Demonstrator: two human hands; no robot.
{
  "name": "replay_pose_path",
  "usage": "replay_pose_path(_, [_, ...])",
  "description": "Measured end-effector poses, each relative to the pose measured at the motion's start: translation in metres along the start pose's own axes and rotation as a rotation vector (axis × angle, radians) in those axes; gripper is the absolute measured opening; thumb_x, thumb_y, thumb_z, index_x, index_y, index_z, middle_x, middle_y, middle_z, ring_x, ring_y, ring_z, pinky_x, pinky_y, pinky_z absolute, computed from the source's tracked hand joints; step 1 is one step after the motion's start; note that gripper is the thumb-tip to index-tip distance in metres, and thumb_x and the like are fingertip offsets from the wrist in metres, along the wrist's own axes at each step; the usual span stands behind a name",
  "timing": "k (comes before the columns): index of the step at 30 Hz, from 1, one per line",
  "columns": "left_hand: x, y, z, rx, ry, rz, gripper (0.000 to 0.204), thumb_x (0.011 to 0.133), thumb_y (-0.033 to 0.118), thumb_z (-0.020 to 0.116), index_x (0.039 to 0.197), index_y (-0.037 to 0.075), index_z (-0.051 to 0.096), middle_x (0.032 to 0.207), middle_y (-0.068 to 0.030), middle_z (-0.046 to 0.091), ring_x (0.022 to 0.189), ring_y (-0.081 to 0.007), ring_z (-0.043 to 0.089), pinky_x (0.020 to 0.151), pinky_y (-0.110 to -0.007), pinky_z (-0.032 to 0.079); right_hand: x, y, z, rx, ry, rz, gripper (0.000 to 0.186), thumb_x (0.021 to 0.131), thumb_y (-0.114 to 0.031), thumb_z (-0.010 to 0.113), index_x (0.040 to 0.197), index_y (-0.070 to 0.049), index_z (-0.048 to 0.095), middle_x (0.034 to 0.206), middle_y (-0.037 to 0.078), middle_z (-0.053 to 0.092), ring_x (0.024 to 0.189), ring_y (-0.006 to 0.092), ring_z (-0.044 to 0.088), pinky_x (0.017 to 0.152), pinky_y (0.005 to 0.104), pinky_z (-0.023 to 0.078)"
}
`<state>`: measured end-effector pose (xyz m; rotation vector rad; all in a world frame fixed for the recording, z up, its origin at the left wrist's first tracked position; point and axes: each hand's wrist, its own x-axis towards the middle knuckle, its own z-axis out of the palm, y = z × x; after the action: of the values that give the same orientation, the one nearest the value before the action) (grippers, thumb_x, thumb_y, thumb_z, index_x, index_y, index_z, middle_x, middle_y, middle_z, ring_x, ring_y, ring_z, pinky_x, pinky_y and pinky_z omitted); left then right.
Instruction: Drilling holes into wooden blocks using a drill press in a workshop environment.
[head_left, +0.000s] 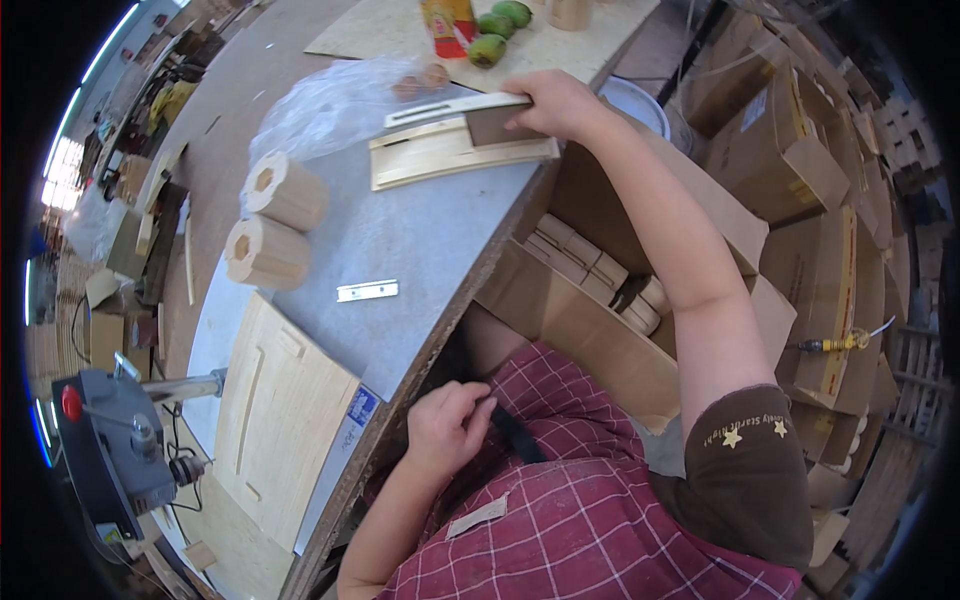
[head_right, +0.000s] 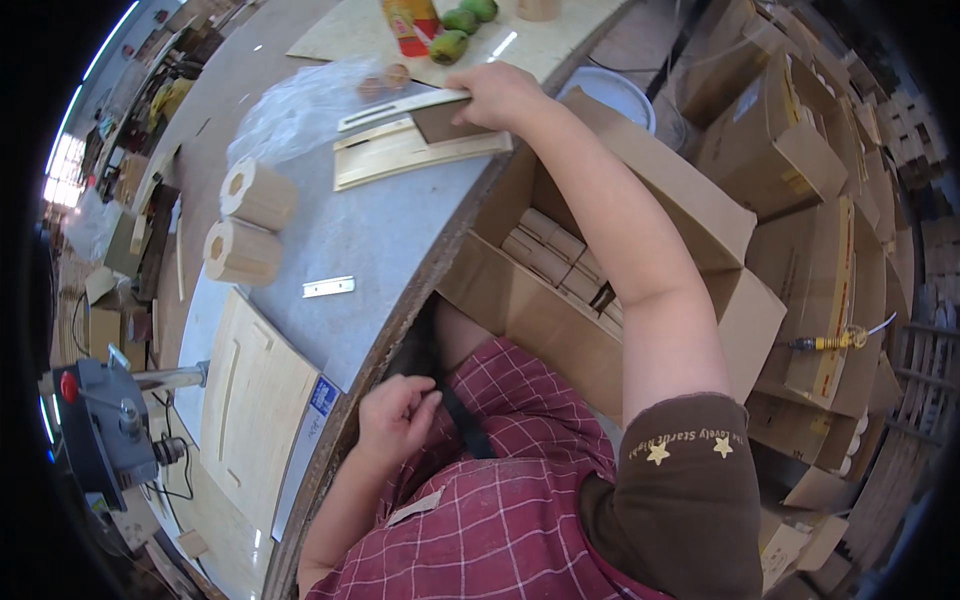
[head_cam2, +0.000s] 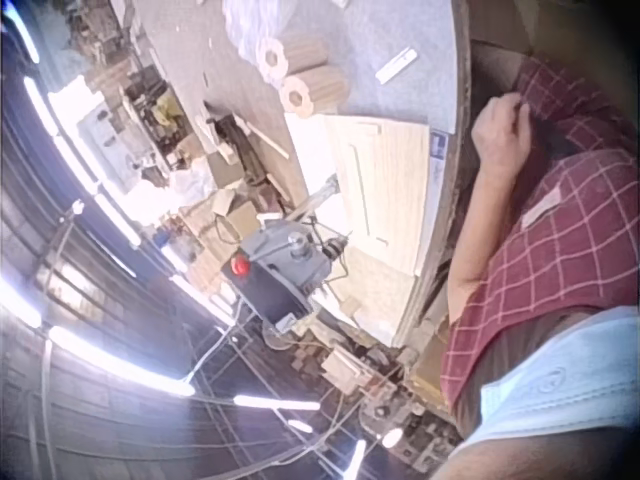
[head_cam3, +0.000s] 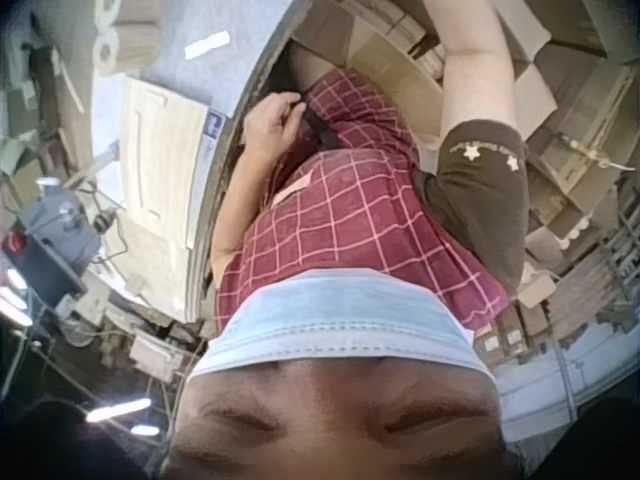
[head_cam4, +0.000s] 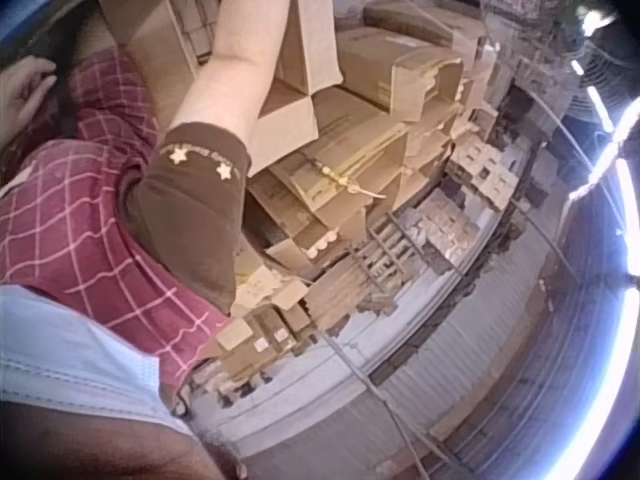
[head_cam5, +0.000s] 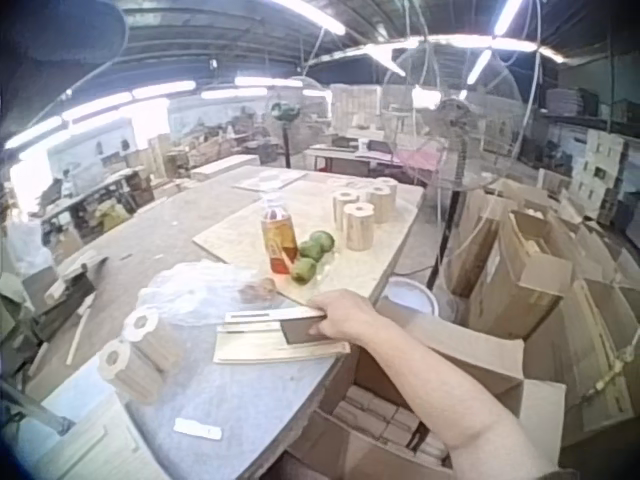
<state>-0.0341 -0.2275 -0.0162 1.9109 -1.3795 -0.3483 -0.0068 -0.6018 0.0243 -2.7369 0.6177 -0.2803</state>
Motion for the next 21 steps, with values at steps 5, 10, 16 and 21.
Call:
replay_pose_path(5, [0.069, 0.004, 0.003, 0.105, -0.066, 0.129, 0.013, 0.071, 0.009, 0.066, 0.08, 0.007, 0.058, 0.065, -0.0093, 0.052, 0.061, -0.0276, 0.055, 0.053, -0.037, 0.043, -0.014, 0.008, 0.006, 0.06, 0.181, -0.02, 0.037, 0.067, -0.025, 0.072, 0.1, -0.01, 0.063, 0.09, 0.013, 0.064, 0.086, 0.0291, 0.06, 0.075, 0.0361, 0.047])
replay_pose_path(10, [0.12, -0.002, 0.018, 0.297, -0.081, 0.225, 0.017, 0.07, 0.01, 0.069, 0.081, 0.006, 0.056, 0.068, -0.0072, 0.051, 0.063, -0.0241, 0.053, 0.055, -0.034, 0.043, -0.068, 0.067, 0.028, 0.112, 0.907, -0.227, 0.023, 0.069, -0.02, 0.068, 0.088, -0.008, 0.062, 0.081, 0.008, 0.062, 0.079, 0.0284, 0.058, 0.071, 0.038, 0.046])
replay_pose_path(16, [0.159, -0.007, 0.046, 0.521, -0.196, 0.245, 0.023, 0.069, 0.017, 0.071, 0.073, 0.009, 0.05, 0.068, -0.0059, 0.049, 0.066, -0.025, 0.053, 0.054, -0.035, 0.042, -0.206, 0.176, 0.16, 0.351, 0.242, 0.633, 0.014, 0.075, -0.015, 0.059, 0.086, -0.007, 0.061, 0.083, 0.013, 0.062, 0.079, 0.0307, 0.061, 0.072, 0.0387, 0.049])
replay_pose_path(21, [0.175, -0.017, 0.06, 0.604, -0.144, 0.413, 0.026, 0.068, 0.018, 0.071, 0.064, 0.012, 0.046, 0.064, -0.0031, 0.043, 0.056, -0.0203, 0.048, 0.05, -0.031, 0.037, -0.271, 0.178, 0.258, 0.315, -0.509, 0.841, 0.026, 0.074, -0.015, 0.056, 0.098, -0.012, 0.063, 0.095, 0.016, 0.062, 0.088, 0.0328, 0.06, 0.082, 0.0392, 0.048])
